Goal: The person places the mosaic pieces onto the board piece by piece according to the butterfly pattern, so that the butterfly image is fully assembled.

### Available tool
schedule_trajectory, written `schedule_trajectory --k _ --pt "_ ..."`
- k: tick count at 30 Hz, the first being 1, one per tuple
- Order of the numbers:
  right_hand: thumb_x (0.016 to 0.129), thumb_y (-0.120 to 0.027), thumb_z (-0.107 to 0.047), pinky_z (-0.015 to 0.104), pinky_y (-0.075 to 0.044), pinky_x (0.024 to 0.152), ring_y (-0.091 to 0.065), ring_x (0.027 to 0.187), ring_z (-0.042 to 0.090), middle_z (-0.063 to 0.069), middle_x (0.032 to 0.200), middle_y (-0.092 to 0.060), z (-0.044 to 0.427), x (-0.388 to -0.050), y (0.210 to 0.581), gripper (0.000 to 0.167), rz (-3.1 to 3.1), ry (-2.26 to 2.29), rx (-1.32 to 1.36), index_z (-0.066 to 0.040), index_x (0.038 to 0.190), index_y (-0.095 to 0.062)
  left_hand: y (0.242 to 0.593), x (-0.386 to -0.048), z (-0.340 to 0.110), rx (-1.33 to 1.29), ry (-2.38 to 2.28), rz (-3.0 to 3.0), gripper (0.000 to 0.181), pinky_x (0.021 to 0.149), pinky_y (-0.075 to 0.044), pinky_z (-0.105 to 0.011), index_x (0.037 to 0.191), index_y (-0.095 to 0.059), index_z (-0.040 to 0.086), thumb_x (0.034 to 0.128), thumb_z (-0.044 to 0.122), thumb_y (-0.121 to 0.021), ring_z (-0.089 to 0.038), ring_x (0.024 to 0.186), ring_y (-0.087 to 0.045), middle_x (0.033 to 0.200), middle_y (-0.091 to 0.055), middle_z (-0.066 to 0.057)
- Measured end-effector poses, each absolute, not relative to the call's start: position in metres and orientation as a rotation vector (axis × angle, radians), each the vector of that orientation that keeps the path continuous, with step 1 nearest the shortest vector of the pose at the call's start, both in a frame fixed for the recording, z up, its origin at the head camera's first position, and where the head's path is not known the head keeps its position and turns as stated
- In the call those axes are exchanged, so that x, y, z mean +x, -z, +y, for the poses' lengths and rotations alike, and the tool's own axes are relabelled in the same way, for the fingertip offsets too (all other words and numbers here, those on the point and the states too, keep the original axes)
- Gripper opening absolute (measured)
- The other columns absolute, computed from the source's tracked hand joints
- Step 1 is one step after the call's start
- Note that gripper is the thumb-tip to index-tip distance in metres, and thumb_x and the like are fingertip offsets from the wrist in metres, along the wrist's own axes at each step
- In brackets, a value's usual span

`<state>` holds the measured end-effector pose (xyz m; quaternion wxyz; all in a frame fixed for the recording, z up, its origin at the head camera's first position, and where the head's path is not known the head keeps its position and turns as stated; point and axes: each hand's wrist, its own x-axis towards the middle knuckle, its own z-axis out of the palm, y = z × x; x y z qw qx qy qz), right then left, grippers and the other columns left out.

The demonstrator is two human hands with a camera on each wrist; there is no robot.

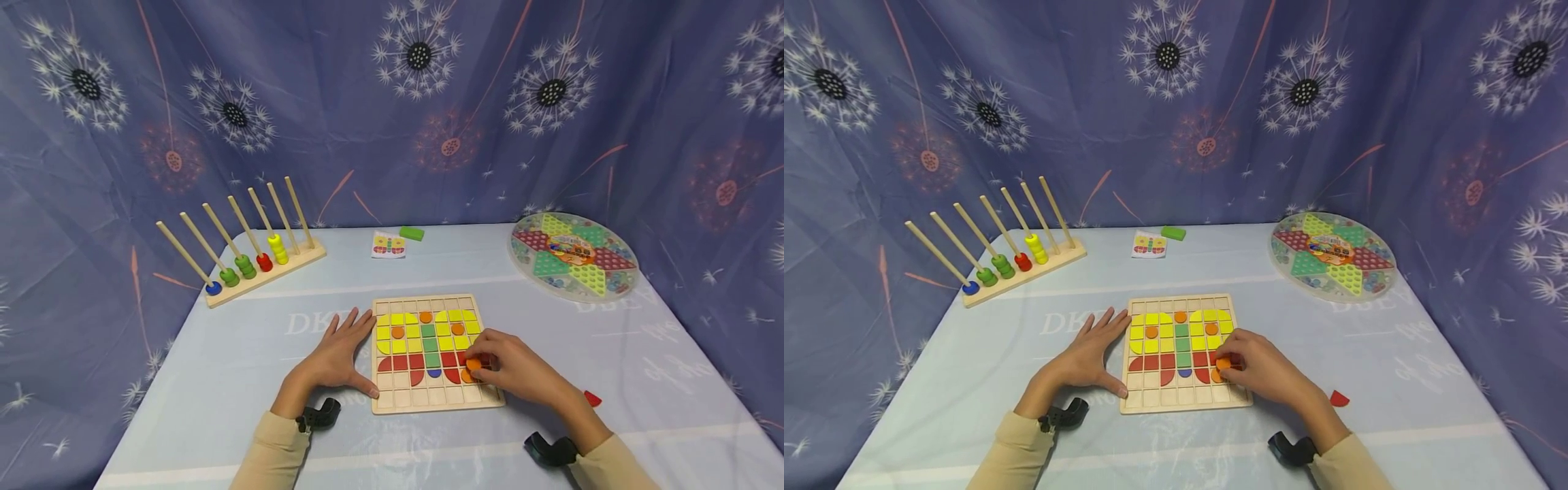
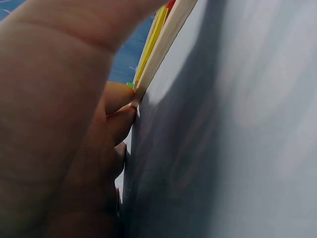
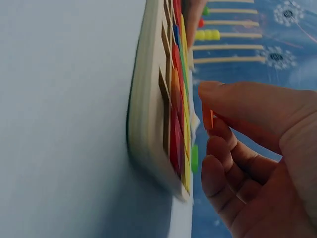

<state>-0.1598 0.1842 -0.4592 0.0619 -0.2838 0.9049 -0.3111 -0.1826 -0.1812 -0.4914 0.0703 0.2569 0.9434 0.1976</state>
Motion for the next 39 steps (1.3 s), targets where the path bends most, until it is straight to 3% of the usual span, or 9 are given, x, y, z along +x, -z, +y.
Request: schedule_trajectory --k 15,22,30,39 --pt "0.085 -0.075 -0.028 0.028 -0.047 0.077 -0.051 0.086 0.007 -0.015 0.096 -0.057 0.112 -0.175 0.461 0.019 2.714 0.767 -1.152 -0.022 0.103 -0.074 0.490 -0.182 -0.183 0.766 -0.579 2.835 0.141 0.114 0.002 -0.052 0.154 -0.020 0.012 0.0451 0.084 -0.071 -0.027 0.145 -0.002 0.160 -0.013 -0.002" --pt "0.086 -0.074 -0.030 0.021 -0.048 0.077 -0.050 0.084 0.005 -0.015 0.095 -0.056 0.082 -0.174 0.461 0.020 2.669 0.696 -1.184 -0.022 0.104 -0.075 0.492 -0.184 -0.184 0.781 -0.580 2.834 0.140 0.114 0.001 -0.052 0.155 -0.019 0.013 0.0460 0.085 -0.069 -0.026 0.146 -0.002 0.160 -0.012 -0.001" --pt "0.086 -0.073 -0.033 0.021 -0.044 0.073 -0.047 0.079 0.005 -0.014 0.091 -0.055 0.067 -0.169 0.464 0.021 2.646 0.654 -1.264 -0.023 0.104 -0.074 0.494 -0.185 -0.185 0.769 -0.560 2.833 0.141 0.114 0.002 -0.051 0.155 -0.018 0.014 0.0449 0.087 -0.067 -0.024 0.145 0.000 0.160 -0.011 0.000" --pt "0.086 -0.073 -0.034 0.024 -0.046 0.083 -0.049 0.086 0.004 -0.015 0.096 -0.056 0.068 -0.167 0.464 0.020 2.633 0.651 -1.284 -0.025 0.103 -0.073 0.492 -0.186 -0.184 0.788 -0.577 2.826 0.141 0.114 0.002 -0.052 0.155 -0.017 0.014 0.0454 0.085 -0.069 -0.025 0.145 -0.001 0.160 -0.011 -0.002"
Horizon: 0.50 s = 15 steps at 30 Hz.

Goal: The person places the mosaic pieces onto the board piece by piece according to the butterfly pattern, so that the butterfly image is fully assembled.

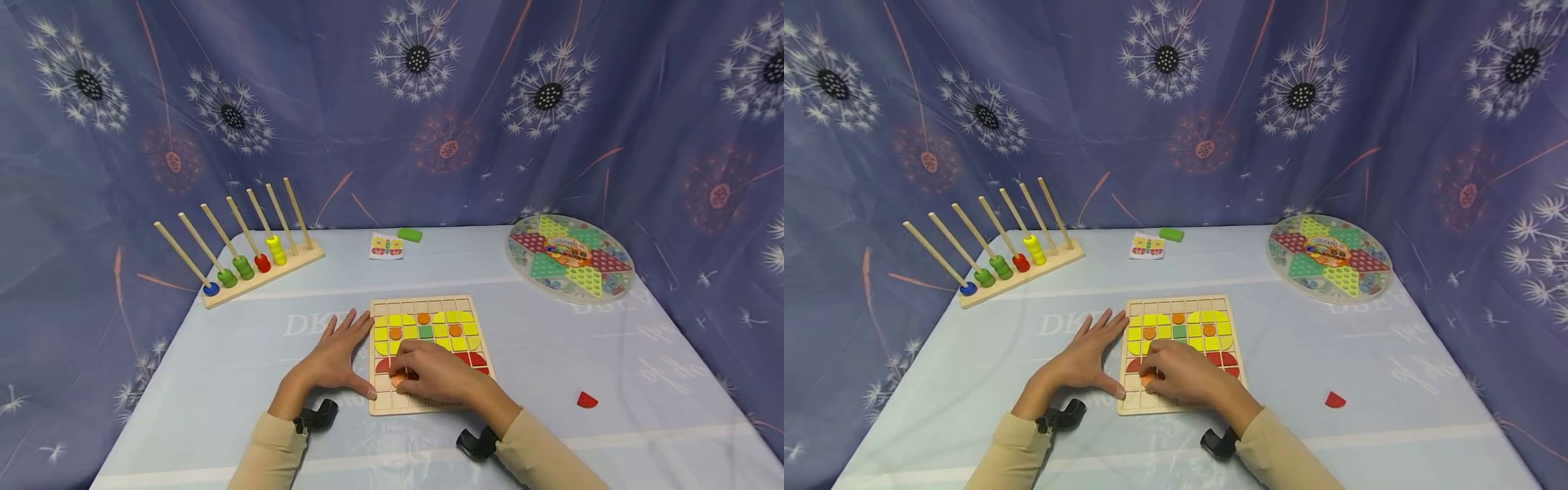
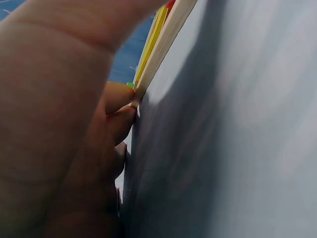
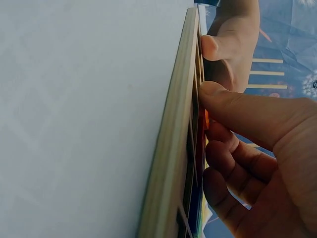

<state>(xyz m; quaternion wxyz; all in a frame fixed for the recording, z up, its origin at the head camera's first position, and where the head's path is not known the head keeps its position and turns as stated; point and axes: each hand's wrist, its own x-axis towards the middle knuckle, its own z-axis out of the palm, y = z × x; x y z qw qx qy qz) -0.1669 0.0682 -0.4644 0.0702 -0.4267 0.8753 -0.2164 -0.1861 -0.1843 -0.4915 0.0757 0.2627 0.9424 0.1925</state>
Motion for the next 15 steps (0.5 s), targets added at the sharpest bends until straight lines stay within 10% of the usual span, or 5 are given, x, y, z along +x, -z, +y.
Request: schedule_trajectory --k 15 --pt "0.088 -0.071 -0.035 0.023 -0.047 0.080 -0.050 0.083 0.003 -0.016 0.093 -0.055 0.0738 -0.1677 0.4642 0.019 2.642 0.656 -1.266 -0.025 0.104 -0.074 0.4914 -0.1870 -0.1829 0.783 -0.580 2.821 0.141 0.114 0.002 -0.052 0.155 -0.017 0.014 0.0453 0.085 -0.069 -0.025 0.146 -0.001 0.160 -0.011 -0.001"
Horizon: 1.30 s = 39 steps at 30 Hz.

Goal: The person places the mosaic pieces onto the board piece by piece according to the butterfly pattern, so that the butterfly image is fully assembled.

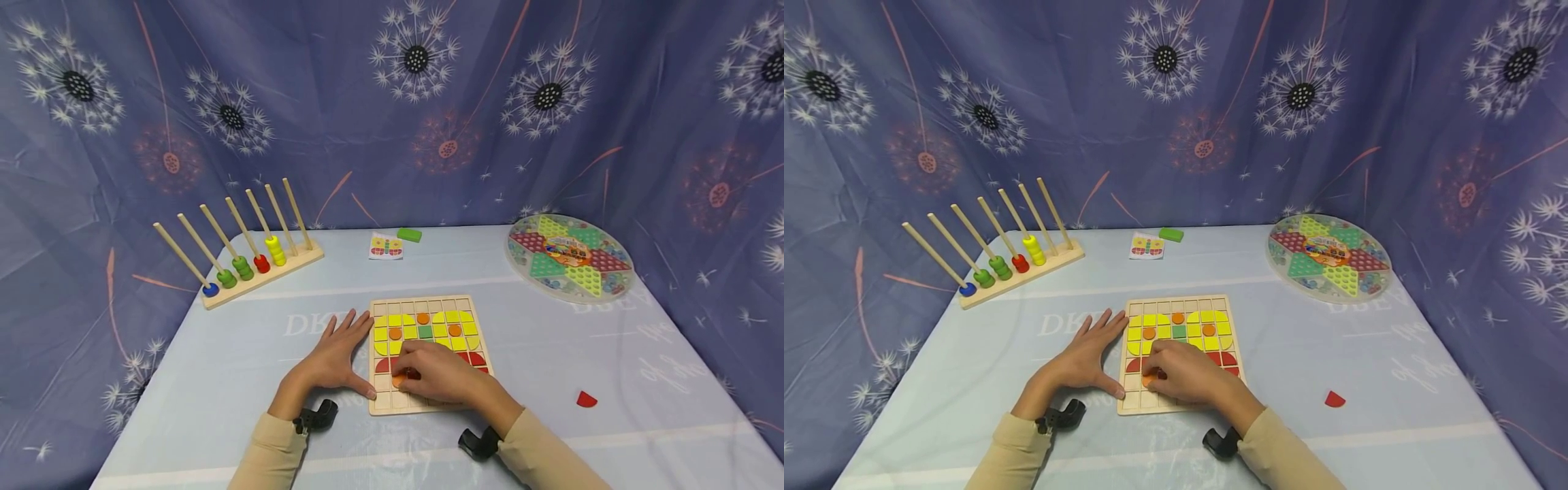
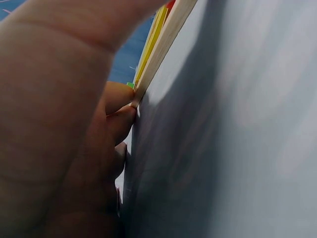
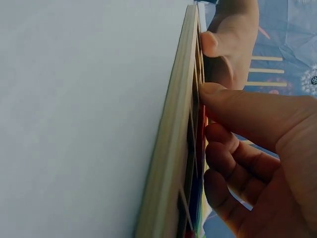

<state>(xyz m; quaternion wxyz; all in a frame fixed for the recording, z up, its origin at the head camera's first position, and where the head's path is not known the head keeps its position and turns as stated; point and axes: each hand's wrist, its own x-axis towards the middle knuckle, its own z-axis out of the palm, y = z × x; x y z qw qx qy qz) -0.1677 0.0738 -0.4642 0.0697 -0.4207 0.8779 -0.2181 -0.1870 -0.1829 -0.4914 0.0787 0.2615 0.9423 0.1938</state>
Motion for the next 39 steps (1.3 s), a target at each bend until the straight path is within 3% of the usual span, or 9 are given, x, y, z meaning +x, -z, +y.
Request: schedule_trajectory --k 8,17,24,34,39 --pt "0.088 -0.072 -0.031 0.024 -0.048 0.073 -0.053 0.080 0.004 -0.016 0.094 -0.058 0.097 -0.173 0.458 0.019 2.663 0.746 -1.169 -0.024 0.105 -0.074 0.492 -0.187 -0.183 0.777 -0.579 2.823 0.142 0.114 0.003 -0.051 0.155 -0.018 0.013 0.0443 0.085 -0.070 -0.025 0.146 0.000 0.160 -0.011 0.000" --pt "0.087 -0.073 -0.024 0.032 -0.048 0.079 -0.054 0.086 0.008 -0.016 0.094 -0.061 0.142 -0.182 0.451 0.014 2.655 0.931 -1.015 -0.023 0.101 -0.074 0.492 -0.186 -0.183 0.759 -0.575 2.829 0.143 0.114 0.003 -0.051 0.155 -0.020 0.012 0.0428 0.085 -0.070 -0.025 0.146 -0.001 0.160 -0.012 0.000" --pt "0.085 -0.076 -0.023 0.025 -0.048 0.064 -0.054 0.075 0.011 -0.014 0.088 -0.062 0.199 -0.184 0.456 0.019 2.664 1.049 -0.861 -0.021 0.103 -0.072 0.491 -0.185 -0.183 0.783 -0.587 2.830 0.142 0.114 0.002 -0.052 0.155 -0.019 0.012 0.0444 0.084 -0.071 -0.026 0.146 -0.002 0.160 -0.012 -0.002" --pt "0.085 -0.074 -0.031 0.025 -0.050 0.064 -0.059 0.075 0.011 -0.009 0.089 -0.064 0.290 -0.173 0.469 0.025 2.769 1.126 -0.573 -0.019 0.107 -0.071 0.487 -0.186 -0.184 0.782 -0.595 2.824 0.141 0.114 0.002 -0.052 0.155 -0.019 0.012 0.0445 0.084 -0.072 -0.026 0.146 -0.002 0.160 -0.013 -0.002" --pt "0.087 -0.073 -0.024 0.025 -0.049 0.059 -0.058 0.072 0.012 -0.004 0.089 -0.066 0.328 -0.166 0.475 0.023 2.752 1.184 -0.548 -0.016 0.108 -0.070 0.486 -0.186 -0.184 0.781 -0.597 2.819 0.141 0.114 0.001 -0.052 0.155 -0.019 0.012 0.0448 0.083 -0.072 -0.026 0.145 -0.002 0.160 -0.013 -0.002"
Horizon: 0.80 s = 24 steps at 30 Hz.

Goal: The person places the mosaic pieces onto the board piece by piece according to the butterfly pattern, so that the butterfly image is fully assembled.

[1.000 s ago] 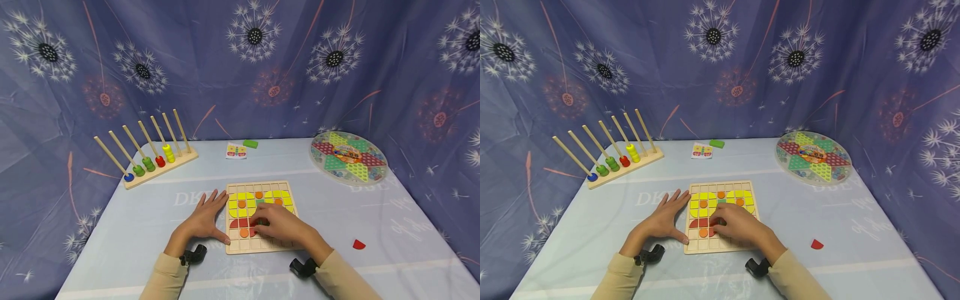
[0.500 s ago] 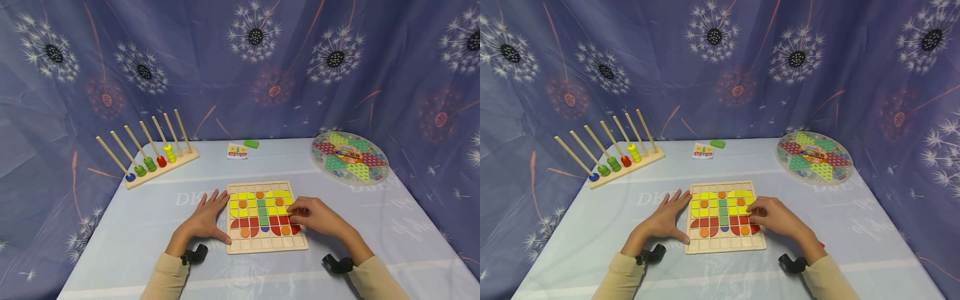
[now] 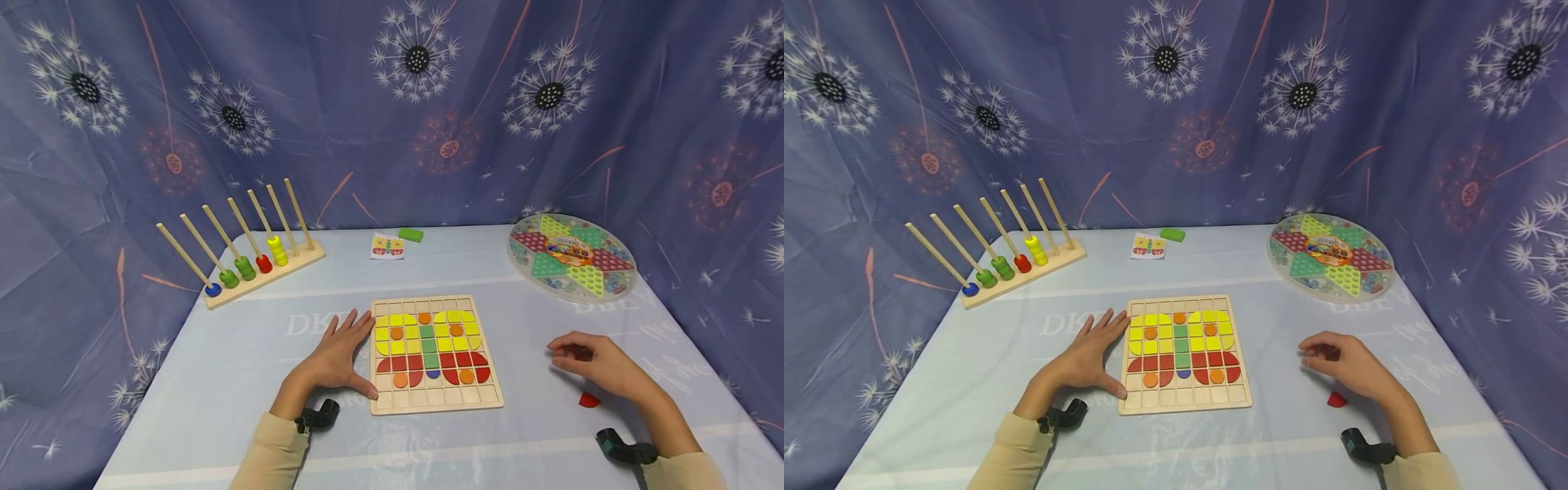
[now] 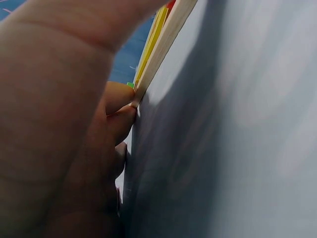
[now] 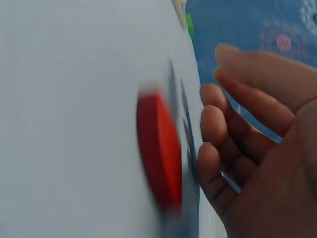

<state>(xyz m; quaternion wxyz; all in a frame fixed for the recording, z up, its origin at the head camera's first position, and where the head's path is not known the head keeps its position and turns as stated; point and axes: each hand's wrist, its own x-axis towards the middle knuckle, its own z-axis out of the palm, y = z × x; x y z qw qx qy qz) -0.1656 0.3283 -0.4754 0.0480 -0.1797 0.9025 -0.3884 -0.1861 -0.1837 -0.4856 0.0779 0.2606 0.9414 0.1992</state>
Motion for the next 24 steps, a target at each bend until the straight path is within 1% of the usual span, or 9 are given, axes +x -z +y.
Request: schedule_trajectory --k 4,8,12,14,17,19,21,24 --pt "0.086 -0.074 -0.018 0.026 -0.049 0.059 -0.057 0.073 0.014 0.004 0.092 -0.065 0.352 -0.157 0.473 0.030 2.633 1.205 -0.565 -0.010 0.114 -0.067 0.486 -0.186 -0.184 0.778 -0.594 2.822 0.142 0.114 0.001 -0.052 0.155 -0.019 0.012 0.0444 0.083 -0.072 -0.026 0.145 -0.002 0.160 -0.013 -0.002" --pt "0.085 -0.075 -0.018 0.027 -0.046 0.063 -0.052 0.080 0.014 0.006 0.096 -0.060 0.369 -0.148 0.467 0.039 2.543 1.150 -0.618 -0.011 0.121 -0.062 0.486 -0.186 -0.184 0.776 -0.596 2.828 0.142 0.114 0.001 -0.052 0.155 -0.019 0.011 0.0437 0.083 -0.072 -0.026 0.145 -0.002 0.160 -0.013 -0.002" --pt "0.083 -0.076 -0.017 0.028 -0.044 0.066 -0.047 0.086 0.014 0.004 0.103 -0.057 0.377 -0.142 0.467 0.044 2.495 1.111 -0.727 -0.013 0.124 -0.059 0.487 -0.186 -0.184 0.767 -0.597 2.825 0.143 0.114 0.001 -0.052 0.155 -0.018 0.011 0.0435 0.084 -0.072 -0.025 0.145 -0.001 0.160 -0.012 -0.002" --pt "0.083 -0.076 -0.017 0.028 -0.044 0.066 -0.047 0.086 0.013 0.003 0.104 -0.056 0.377 -0.141 0.468 0.043 2.484 1.109 -0.764 -0.014 0.122 -0.059 0.487 -0.186 -0.183 0.762 -0.596 2.824 0.143 0.114 0.002 -0.051 0.155 -0.018 0.012 0.0433 0.084 -0.072 -0.024 0.145 -0.001 0.160 -0.012 -0.001" --pt "0.083 -0.076 -0.016 0.027 -0.043 0.061 -0.047 0.080 0.014 0.002 0.096 -0.056 0.374 -0.142 0.470 0.038 2.505 1.109 -0.815 -0.013 0.117 -0.061 0.487 -0.186 -0.183 0.753 -0.588 2.825 0.144 0.115 0.002 -0.050 0.155 -0.017 0.013 0.0430 0.085 -0.071 -0.024 0.145 0.000 0.160 -0.012 -0.001" --pt "0.084 -0.075 -0.015 0.026 -0.043 0.059 -0.047 0.077 0.014 0.003 0.091 -0.055 0.372 -0.143 0.471 0.033 2.529 1.118 -0.803 -0.013 0.114 -0.062 0.487 -0.186 -0.182 0.751 -0.586 2.823 0.143 0.115 0.002 -0.050 0.155 -0.017 0.013 0.0431 0.085 -0.071 -0.024 0.146 0.000 0.160 -0.012 0.000" --pt "0.085 -0.074 -0.015 0.027 -0.042 0.056 -0.048 0.074 0.014 0.003 0.088 -0.055 0.369 -0.145 0.471 0.029 2.552 1.129 -0.744 -0.012 0.112 -0.063 0.487 -0.186 -0.182 0.748 -0.583 2.822 0.143 0.115 0.003 -0.050 0.155 -0.017 0.014 0.0432 0.085 -0.071 -0.024 0.146 0.000 0.160 -0.012 0.000" --pt "0.086 -0.074 -0.020 0.027 -0.042 0.056 -0.050 0.071 0.012 0.001 0.085 -0.056 0.363 -0.146 0.472 0.025 2.618 1.111 -0.599 -0.014 0.108 -0.065 0.487 -0.186 -0.182 0.743 -0.579 2.819 0.143 0.115 0.003 -0.049 0.155 -0.017 0.014 0.0434 0.085 -0.071 -0.024 0.146 0.000 0.160 -0.011 0.001"
